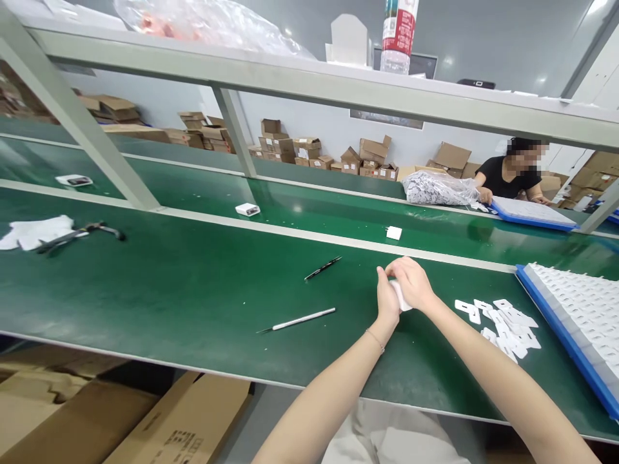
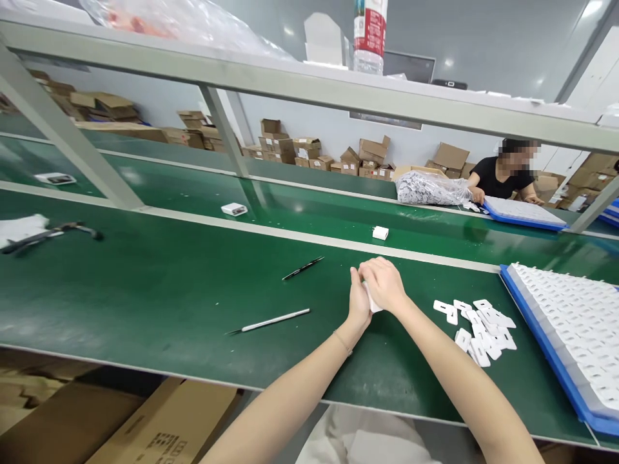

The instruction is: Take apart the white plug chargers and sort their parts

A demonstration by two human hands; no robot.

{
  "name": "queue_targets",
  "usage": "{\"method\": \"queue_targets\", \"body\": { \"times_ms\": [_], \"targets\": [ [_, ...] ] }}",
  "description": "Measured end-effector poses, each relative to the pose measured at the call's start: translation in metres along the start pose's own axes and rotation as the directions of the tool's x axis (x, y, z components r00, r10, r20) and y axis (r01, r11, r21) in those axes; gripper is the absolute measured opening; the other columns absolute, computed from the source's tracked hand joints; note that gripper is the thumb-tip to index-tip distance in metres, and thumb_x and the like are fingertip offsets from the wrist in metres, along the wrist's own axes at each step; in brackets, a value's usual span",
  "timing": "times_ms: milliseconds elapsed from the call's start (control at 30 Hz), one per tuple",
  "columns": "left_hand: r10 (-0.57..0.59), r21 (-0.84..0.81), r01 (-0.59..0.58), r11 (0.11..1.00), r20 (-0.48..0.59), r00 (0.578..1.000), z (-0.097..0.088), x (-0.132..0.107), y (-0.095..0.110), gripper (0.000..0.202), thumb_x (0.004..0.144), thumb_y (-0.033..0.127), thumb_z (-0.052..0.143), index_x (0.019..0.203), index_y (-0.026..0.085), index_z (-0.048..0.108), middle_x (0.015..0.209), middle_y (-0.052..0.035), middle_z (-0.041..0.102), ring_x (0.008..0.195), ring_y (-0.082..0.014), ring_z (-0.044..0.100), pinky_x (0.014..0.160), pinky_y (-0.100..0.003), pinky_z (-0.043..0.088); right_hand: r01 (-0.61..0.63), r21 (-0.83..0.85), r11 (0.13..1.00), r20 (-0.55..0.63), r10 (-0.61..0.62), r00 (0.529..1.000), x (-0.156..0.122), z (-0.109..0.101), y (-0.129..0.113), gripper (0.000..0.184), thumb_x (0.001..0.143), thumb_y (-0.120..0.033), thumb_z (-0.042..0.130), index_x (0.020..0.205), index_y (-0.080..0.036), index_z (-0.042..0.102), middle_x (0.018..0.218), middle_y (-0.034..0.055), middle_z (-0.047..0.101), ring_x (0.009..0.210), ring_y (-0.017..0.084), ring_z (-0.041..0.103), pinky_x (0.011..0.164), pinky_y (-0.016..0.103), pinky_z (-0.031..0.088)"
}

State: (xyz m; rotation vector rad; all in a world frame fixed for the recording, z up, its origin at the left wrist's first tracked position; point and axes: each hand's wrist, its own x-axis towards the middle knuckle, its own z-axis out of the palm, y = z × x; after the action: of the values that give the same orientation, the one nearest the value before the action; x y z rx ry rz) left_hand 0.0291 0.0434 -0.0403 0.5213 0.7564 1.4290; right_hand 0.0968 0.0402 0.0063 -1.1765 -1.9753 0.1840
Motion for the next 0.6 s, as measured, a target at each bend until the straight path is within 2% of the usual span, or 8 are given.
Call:
{"method": "queue_targets", "body": {
  "times_ms": [67, 133, 200, 333, 433, 533, 600],
  "targets": [
    [-0.098, 0.006, 0.097, 0.995, 0.03, 0.995, 0.0, 0.001, -0.002, 0.055, 0.094, 0.055, 0.029, 0.066, 0.015, 0.055, 0.046, 0.0008, 0.048, 0.035, -0.0113, 0.045, 0.036, -0.02, 0.029, -0.09, 0.084, 0.992, -0.07, 0.096, 0.993, 0.003, -0.004, 0.007, 0.063, 0.097, -0.043, 0.004, 0.08, -0.018, 0.06, 0.089, 0.0094, 0.067, 0.084, 0.019, 0.06, 0.074, 0.032, 0.046],
    [-0.173, 0.008, 0.172, 0.985, 0.066, 0.983, -0.001, 0.002, -0.001, 0.056, 0.092, 0.057, 0.032, 0.061, 0.015, 0.052, 0.038, 0.0025, 0.042, 0.026, -0.0101, 0.037, 0.03, -0.019, 0.019, -0.169, 0.163, 0.972, -0.11, 0.189, 0.976, 0.007, -0.009, 0.016, 0.075, 0.094, -0.044, -0.01, 0.084, -0.017, 0.059, 0.092, 0.0122, 0.067, 0.085, 0.02, 0.062, 0.071, 0.032, 0.048],
    [-0.225, -0.018, 0.228, 0.973, 0.105, 0.969, -0.003, 0.002, 0.002, 0.053, 0.091, 0.056, 0.035, 0.06, 0.016, 0.05, 0.036, 0.0033, 0.039, 0.025, -0.0093, 0.035, 0.027, -0.018, 0.015, -0.219, 0.223, 0.95, -0.096, 0.245, 0.965, 0.009, -0.016, 0.022, 0.077, 0.093, -0.049, -0.01, 0.083, -0.017, 0.059, 0.09, 0.0128, 0.067, 0.082, 0.02, 0.062, 0.069, 0.032, 0.049],
    [-0.319, -0.07, 0.342, 0.937, 0.226, 0.92, -0.004, 0.002, 0.01, 0.049, 0.091, 0.052, 0.039, 0.058, 0.016, 0.047, 0.037, 0.0033, 0.039, 0.025, -0.0081, 0.036, 0.025, -0.016, 0.015, -0.25, 0.274, 0.929, 0.06, 0.243, 0.968, 0.0, -0.03, 0.027, 0.056, 0.094, -0.055, 0.02, 0.084, -0.018, 0.061, 0.094, 0.0098, 0.066, 0.087, 0.02, 0.06, 0.076, 0.033, 0.049],
    [-0.376, -0.067, 0.424, 0.903, 0.352, 0.857, -0.003, -0.001, 0.016, 0.054, 0.091, 0.058, 0.033, 0.061, 0.016, 0.051, 0.038, 0.0015, 0.041, 0.026, -0.0085, 0.038, 0.025, -0.015, 0.019, -0.24, 0.286, 0.928, 0.244, 0.172, 0.954, -0.012, -0.041, 0.025, 0.034, 0.087, -0.049, 0.048, 0.1, -0.022, 0.063, 0.107, 0.0069, 0.062, 0.099, 0.02, 0.058, 0.085, 0.034, 0.048],
    [-0.439, -0.007, 0.499, 0.867, 0.465, 0.769, -0.003, -0.005, 0.019, 0.067, 0.085, 0.071, 0.027, 0.062, 0.014, 0.054, 0.039, -0.0001, 0.042, 0.026, -0.0099, 0.041, 0.025, -0.017, 0.023, -0.209, 0.245, 0.947, 0.457, 0.077, 0.886, -0.021, -0.052, 0.023, 0.037, 0.083, -0.044, 0.059, 0.116, -0.029, 0.059, 0.129, 0.0066, 0.05, 0.121, 0.023, 0.047, 0.097, 0.038, 0.043],
    [-0.481, 0.057, 0.532, 0.845, 0.516, 0.709, -0.003, -0.008, 0.019, 0.074, 0.079, 0.079, 0.025, 0.058, 0.014, 0.053, 0.038, -0.0011, 0.041, 0.023, -0.0102, 0.038, 0.023, -0.018, 0.021, -0.166, 0.171, 0.971, 0.538, 0.049, 0.841, -0.025, -0.056, 0.019, 0.041, 0.08, -0.042, 0.063, 0.119, -0.031, 0.057, 0.138, 0.0068, 0.04, 0.132, 0.025, 0.034, 0.104, 0.043, 0.036]
  ]
}}
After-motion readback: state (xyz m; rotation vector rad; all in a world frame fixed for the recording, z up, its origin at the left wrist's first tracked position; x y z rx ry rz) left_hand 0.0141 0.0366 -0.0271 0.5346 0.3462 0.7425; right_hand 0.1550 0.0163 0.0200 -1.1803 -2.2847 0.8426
